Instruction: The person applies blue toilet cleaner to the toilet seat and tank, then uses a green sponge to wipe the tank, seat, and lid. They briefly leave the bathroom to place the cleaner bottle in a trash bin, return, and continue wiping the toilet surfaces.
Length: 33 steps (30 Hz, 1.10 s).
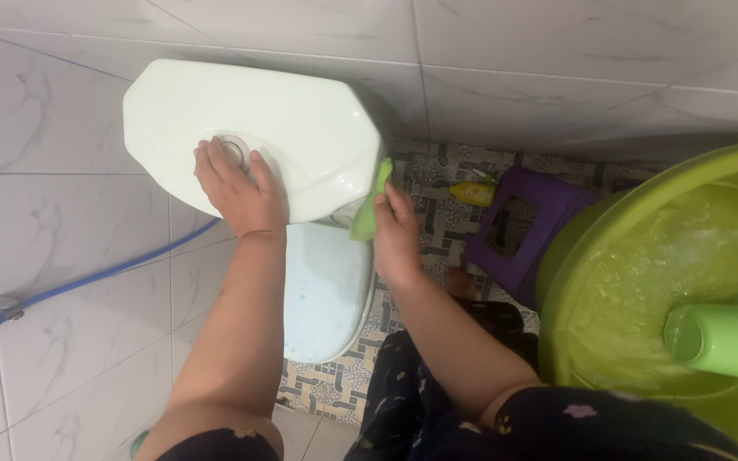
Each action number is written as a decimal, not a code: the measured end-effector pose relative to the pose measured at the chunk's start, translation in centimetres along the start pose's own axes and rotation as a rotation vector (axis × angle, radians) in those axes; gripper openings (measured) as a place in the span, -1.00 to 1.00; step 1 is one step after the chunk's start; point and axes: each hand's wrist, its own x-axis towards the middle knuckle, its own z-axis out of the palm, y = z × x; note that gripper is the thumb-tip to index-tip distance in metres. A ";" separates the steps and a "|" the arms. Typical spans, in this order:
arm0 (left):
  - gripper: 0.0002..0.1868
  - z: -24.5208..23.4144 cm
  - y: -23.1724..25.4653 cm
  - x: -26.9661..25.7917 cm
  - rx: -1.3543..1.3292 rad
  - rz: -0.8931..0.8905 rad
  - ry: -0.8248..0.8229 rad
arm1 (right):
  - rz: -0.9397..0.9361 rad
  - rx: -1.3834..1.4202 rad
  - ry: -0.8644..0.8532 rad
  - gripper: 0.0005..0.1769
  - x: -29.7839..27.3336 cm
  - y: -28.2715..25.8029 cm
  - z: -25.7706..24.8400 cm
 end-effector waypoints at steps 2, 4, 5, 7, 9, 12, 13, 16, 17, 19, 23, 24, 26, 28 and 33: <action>-0.37 -0.1 0.1 0.1 -0.017 -0.024 -0.013 | -0.021 0.128 0.003 -0.42 0.7 0.0 0.6; -0.37 -0.2 0.2 0.1 -0.030 -0.046 -0.025 | -0.114 -0.015 -0.003 -0.44 3.4 -1.0 0.7; -0.36 -0.2 0.2 0.1 -0.037 -0.058 -0.032 | -0.181 -0.032 -0.031 -0.46 5.5 -2.0 0.7; -0.35 -0.2 0.2 0.0 -0.029 -0.064 -0.035 | -0.273 -0.009 -0.074 -0.49 7.9 -3.0 0.8; -0.35 -0.2 0.3 0.1 -0.007 -0.051 -0.029 | -0.324 0.066 -0.099 -0.54 8.0 -3.3 0.6; -0.35 0.0 0.4 0.0 -0.010 -0.071 -0.036 | -0.188 0.005 -0.039 -0.50 3.3 -1.1 0.3; -0.35 0.0 0.2 0.0 -0.009 -0.067 -0.033 | -0.109 0.031 -0.032 -0.48 1.4 0.1 0.4; -0.35 0.0 0.1 0.0 -0.002 -0.049 -0.026 | -0.035 0.004 0.012 -0.43 0.2 2.7 0.7; -0.34 0.0 0.1 0.0 0.006 -0.040 -0.019 | -0.037 -0.020 0.025 -0.43 1.0 3.5 0.8; -0.34 0.0 0.2 0.1 0.009 -0.032 -0.011 | -0.231 -0.082 0.064 -0.43 5.9 4.4 0.4; -0.33 0.5 -0.5 -0.1 -0.036 -0.032 0.010 | -0.057 0.152 0.090 -0.45 17.9 9.4 -1.5; -0.32 0.7 -0.8 -0.1 -0.056 -0.032 0.016 | 0.014 0.254 0.053 -0.46 20.1 11.1 -1.7; -0.32 0.9 -1.2 -0.2 -0.072 -0.026 0.030 | 0.162 0.455 -0.016 -0.47 22.5 13.9 -2.0; -0.32 1.1 -1.3 -0.6 -0.064 -0.017 0.032 | 0.209 0.523 0.007 -0.49 22.3 15.4 -2.5; -0.31 1.4 -1.6 -0.2 -0.021 0.028 0.047 | -0.041 0.306 0.160 -0.50 20.2 13.0 -2.0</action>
